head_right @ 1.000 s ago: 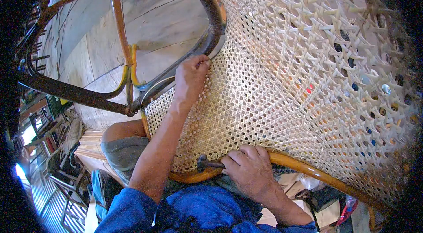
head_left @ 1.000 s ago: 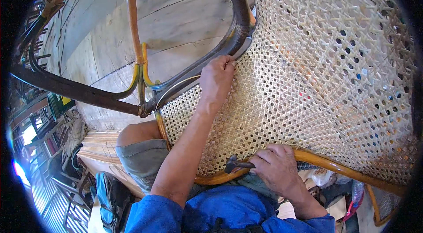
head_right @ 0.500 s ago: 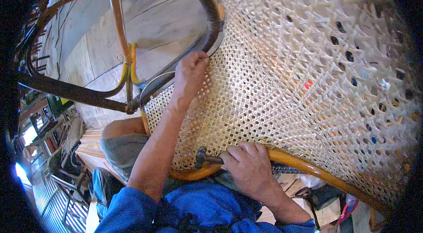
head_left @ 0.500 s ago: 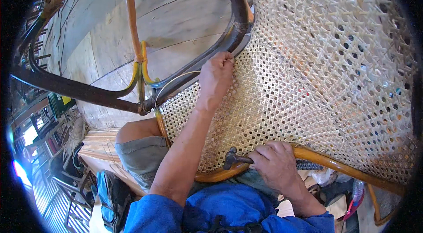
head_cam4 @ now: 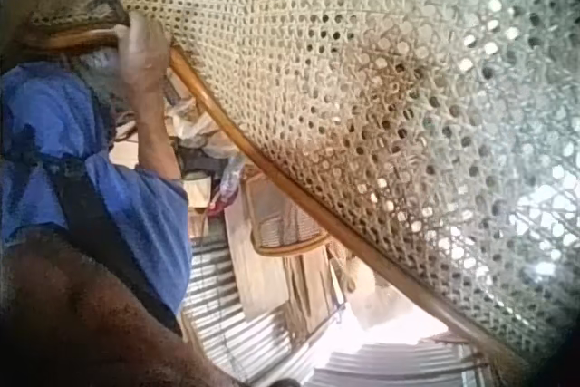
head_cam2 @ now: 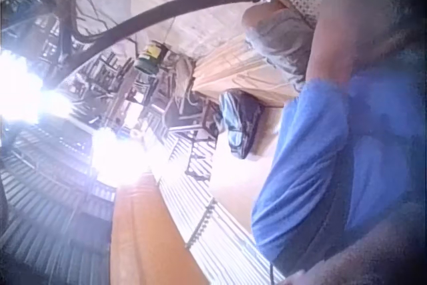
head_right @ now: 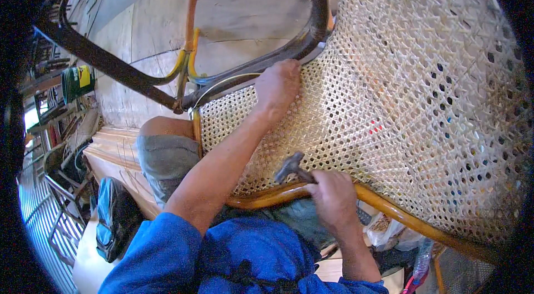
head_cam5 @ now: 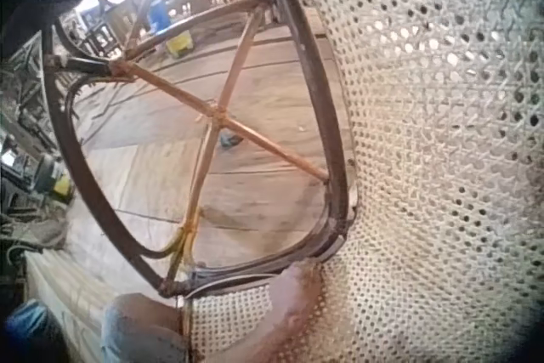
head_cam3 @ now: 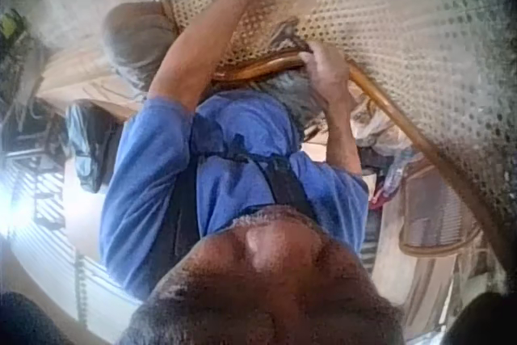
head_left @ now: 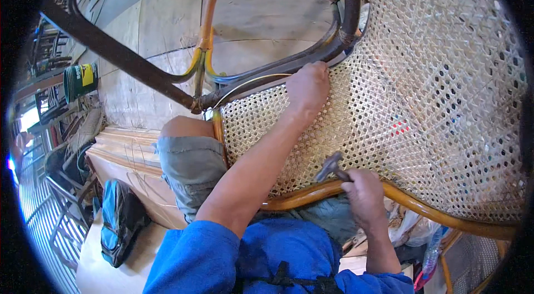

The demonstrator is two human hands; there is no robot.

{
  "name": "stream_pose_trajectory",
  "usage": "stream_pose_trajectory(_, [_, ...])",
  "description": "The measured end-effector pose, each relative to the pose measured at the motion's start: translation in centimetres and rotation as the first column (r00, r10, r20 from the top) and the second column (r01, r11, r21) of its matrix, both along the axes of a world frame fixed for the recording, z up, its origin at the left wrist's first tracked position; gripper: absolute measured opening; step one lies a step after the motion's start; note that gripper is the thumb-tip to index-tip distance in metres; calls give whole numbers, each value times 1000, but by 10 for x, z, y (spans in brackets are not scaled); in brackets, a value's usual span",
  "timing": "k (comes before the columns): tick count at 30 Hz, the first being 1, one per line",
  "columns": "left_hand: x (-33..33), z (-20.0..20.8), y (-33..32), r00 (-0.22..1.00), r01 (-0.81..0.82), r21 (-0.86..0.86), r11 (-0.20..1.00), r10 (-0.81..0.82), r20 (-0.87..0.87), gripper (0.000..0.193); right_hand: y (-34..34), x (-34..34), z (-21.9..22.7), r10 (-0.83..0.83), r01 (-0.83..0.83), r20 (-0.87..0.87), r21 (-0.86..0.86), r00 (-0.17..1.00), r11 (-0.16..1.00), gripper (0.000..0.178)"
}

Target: The person weaves a rattan cane into the seat of a wooden chair. They use a hammer to tap the cane into place and a small metal tool to adjust the weave. The person works methodically along the edge of the chair seat, securing the cane into the frame.

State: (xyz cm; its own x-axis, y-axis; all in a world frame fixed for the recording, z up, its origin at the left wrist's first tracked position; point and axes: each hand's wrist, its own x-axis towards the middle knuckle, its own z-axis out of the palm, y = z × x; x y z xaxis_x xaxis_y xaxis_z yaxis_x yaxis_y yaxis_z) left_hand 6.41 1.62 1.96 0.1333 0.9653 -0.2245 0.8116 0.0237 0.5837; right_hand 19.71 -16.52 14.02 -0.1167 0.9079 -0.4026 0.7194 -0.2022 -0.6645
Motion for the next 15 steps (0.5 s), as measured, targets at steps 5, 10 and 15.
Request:
stream_pose_trajectory(5, [-11,1,-1,994,102,-35,994,-103,-41,22,42,3,19,-565,498,-181,-312,805,809,17])
stream_pose_trajectory(10, [-22,9,-27,998,55,155,986,-60,25,9,88,-8,35,-589,538,-455,-253,668,804,29])
stream_pose_trajectory(15, [-39,32,-67,975,6,-30,1000,0,221,15,84,3,13,-451,317,-173,-500,875,806,22])
